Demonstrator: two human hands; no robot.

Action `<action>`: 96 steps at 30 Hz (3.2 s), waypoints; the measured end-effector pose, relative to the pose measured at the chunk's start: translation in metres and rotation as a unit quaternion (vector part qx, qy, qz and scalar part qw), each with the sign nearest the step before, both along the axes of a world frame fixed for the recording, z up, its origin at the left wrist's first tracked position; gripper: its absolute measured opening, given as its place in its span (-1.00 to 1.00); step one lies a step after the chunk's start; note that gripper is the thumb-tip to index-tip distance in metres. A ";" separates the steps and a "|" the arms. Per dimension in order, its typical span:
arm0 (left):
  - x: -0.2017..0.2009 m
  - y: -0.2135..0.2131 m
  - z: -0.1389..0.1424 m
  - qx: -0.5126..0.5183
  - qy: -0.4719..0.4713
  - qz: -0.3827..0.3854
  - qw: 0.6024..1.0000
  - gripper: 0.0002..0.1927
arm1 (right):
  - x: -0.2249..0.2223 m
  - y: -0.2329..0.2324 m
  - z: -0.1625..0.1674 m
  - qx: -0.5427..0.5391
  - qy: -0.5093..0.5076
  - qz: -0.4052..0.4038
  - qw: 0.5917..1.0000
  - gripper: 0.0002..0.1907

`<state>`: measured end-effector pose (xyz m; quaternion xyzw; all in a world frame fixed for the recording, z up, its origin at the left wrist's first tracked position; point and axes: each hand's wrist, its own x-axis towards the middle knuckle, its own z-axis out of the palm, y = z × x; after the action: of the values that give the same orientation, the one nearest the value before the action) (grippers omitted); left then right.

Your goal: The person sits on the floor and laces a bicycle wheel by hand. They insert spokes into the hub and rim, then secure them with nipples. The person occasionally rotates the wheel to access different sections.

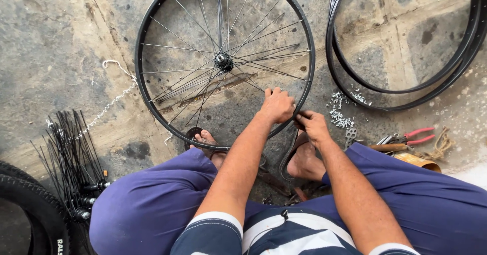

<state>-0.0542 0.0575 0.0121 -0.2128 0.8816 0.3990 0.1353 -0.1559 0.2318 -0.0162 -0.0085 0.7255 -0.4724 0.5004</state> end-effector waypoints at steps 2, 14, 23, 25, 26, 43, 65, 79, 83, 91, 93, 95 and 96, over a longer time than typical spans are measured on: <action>0.000 0.000 0.002 0.013 0.010 0.013 1.000 -0.68 | 0.001 0.000 0.000 -0.003 -0.006 0.000 1.000 -0.80; -0.004 -0.005 0.007 0.028 0.005 0.014 0.999 -0.67 | -0.001 0.001 0.003 -0.017 0.004 0.009 1.000 -0.79; -0.005 -0.007 0.008 0.009 -0.007 0.001 1.000 -0.66 | -0.002 -0.003 0.005 -0.025 0.012 0.017 0.999 -0.79; -0.004 -0.007 0.008 0.020 0.011 0.020 1.000 -0.65 | -0.001 -0.003 0.006 -0.016 0.018 0.019 1.000 -0.79; -0.003 -0.007 0.008 0.019 0.010 0.015 1.000 -0.65 | -0.001 -0.004 0.006 -0.017 0.016 0.020 1.000 -0.79; 0.025 0.047 -0.047 0.367 0.038 0.536 0.759 -0.60 | 0.001 -0.006 -0.002 -0.043 0.011 0.023 0.999 -0.83; 0.021 0.058 -0.047 0.462 0.122 0.516 0.711 -0.68 | -0.006 0.004 0.000 -0.053 0.042 0.022 0.997 -0.81; 0.027 0.058 -0.053 0.265 0.016 0.462 0.846 -0.68 | -0.008 -0.001 0.000 -0.059 0.060 0.032 0.996 -0.81; 0.028 0.052 -0.049 0.286 0.073 0.486 0.823 -0.51 | -0.011 0.002 -0.003 -0.057 0.064 0.043 0.995 -0.82; 0.029 0.063 -0.043 0.159 0.025 0.453 0.877 -0.62 | -0.006 -0.003 -0.006 -0.075 0.058 0.038 0.995 -0.81; 0.035 0.060 -0.042 0.169 0.016 0.470 0.866 -0.63 | -0.005 -0.006 -0.008 -0.070 0.065 0.043 0.995 -0.82; 0.039 0.059 -0.040 0.180 0.012 0.474 0.862 -0.62 | -0.006 -0.005 -0.007 -0.066 0.069 0.040 0.995 -0.83; 0.041 0.056 -0.040 0.183 0.012 0.473 0.862 -0.62 | -0.007 -0.005 -0.007 -0.068 0.066 0.039 0.995 -0.83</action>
<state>-0.0127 0.1138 -0.0275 -0.5707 0.5882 0.5714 -0.0435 -0.1625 0.2272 -0.0230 -0.1022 0.7225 -0.4987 0.4678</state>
